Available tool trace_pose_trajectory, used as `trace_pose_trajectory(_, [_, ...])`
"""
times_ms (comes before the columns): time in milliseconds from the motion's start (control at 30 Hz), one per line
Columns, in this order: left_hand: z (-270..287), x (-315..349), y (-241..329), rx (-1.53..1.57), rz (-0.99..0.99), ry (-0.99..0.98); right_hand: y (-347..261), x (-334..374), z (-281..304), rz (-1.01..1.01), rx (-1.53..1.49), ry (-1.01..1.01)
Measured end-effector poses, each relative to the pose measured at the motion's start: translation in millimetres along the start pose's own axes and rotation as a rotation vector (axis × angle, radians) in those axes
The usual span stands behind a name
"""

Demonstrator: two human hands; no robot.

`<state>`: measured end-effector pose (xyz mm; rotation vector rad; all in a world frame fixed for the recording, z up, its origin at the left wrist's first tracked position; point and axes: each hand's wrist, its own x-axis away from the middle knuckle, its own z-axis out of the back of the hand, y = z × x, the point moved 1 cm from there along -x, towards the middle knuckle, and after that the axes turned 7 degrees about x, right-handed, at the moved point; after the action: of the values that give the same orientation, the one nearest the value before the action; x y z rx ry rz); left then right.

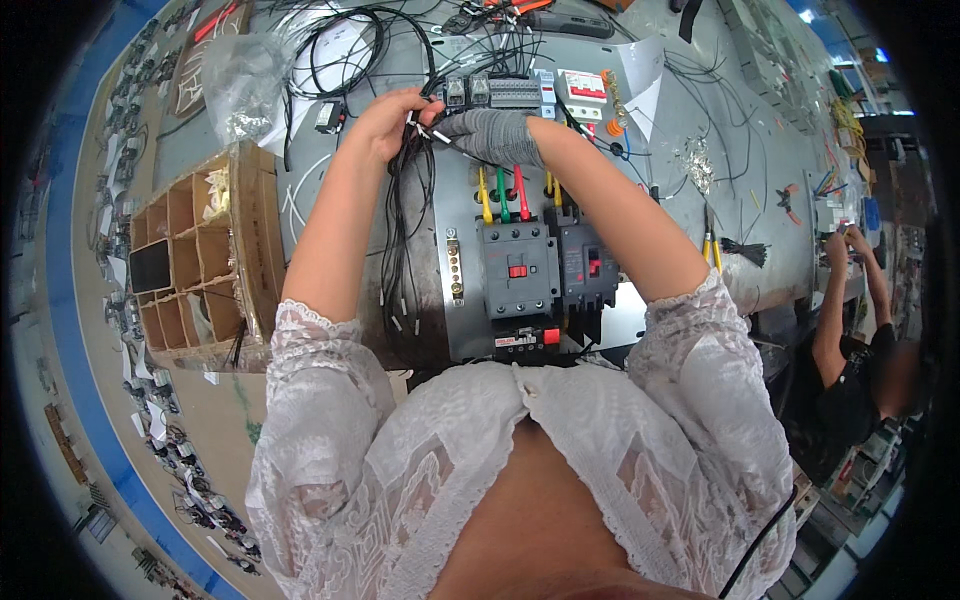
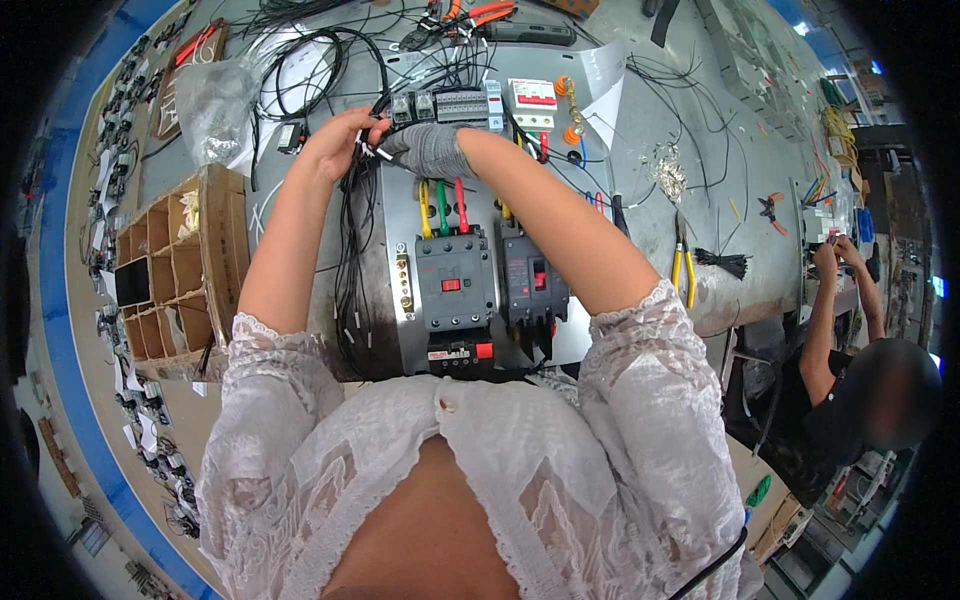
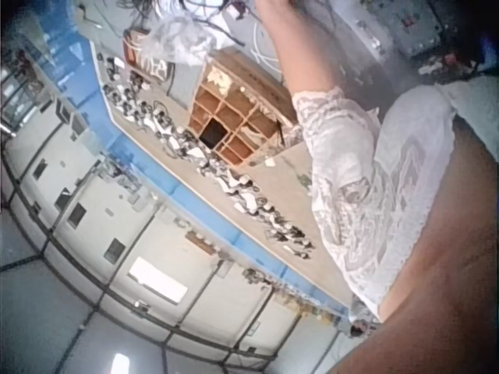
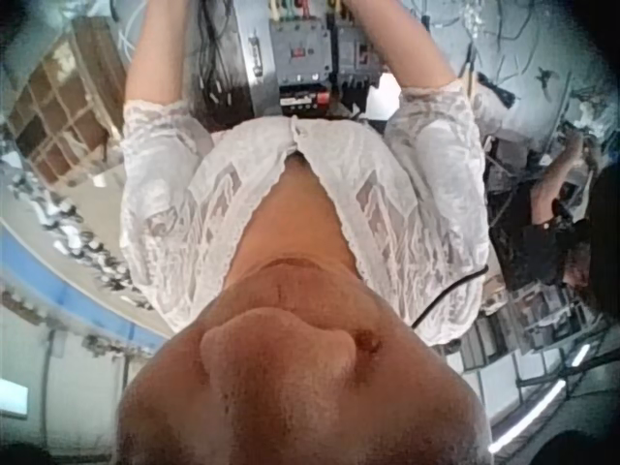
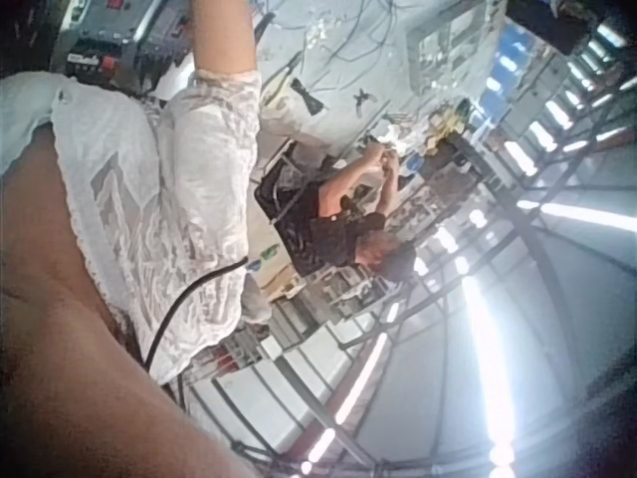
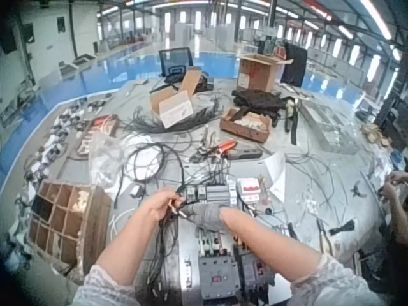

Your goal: The person organizes and connects black wires to an electrical control panel on a workbench. They use pliers to strip wire ends and tie zip ties to bundle the wires. The person repeatedly handles individual wires, secures them with zip ties, and adjusts connections on the panel.

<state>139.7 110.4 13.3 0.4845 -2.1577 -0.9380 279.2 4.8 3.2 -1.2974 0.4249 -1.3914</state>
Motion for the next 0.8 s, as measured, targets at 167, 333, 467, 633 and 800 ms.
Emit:
trace_pose_trajectory(167, [10, 3, 3, 0.132, 0.057, -0.079, -23, 11, 2, -0.067, -0.098, -0.073])
trace_pose_trajectory(333, [-1, 19, 21, -0.106, 0.026, -0.112, -31, 22, 3, -0.085, -0.106, -0.071])
trace_pose_trajectory(467, [16, 14, 22, -0.229, 0.055, -0.266, -35, 20, 0, -0.089, -0.106, -0.080])
trace_pose_trajectory(633, [20, 14, 29, -0.358, 0.101, -0.283, -39, 19, 0, -0.094, -0.102, -0.084])
trace_pose_trajectory(800, [28, 1, 26, -0.574, 0.025, -0.431, -44, 20, 0, -0.097, -0.088, -0.091])
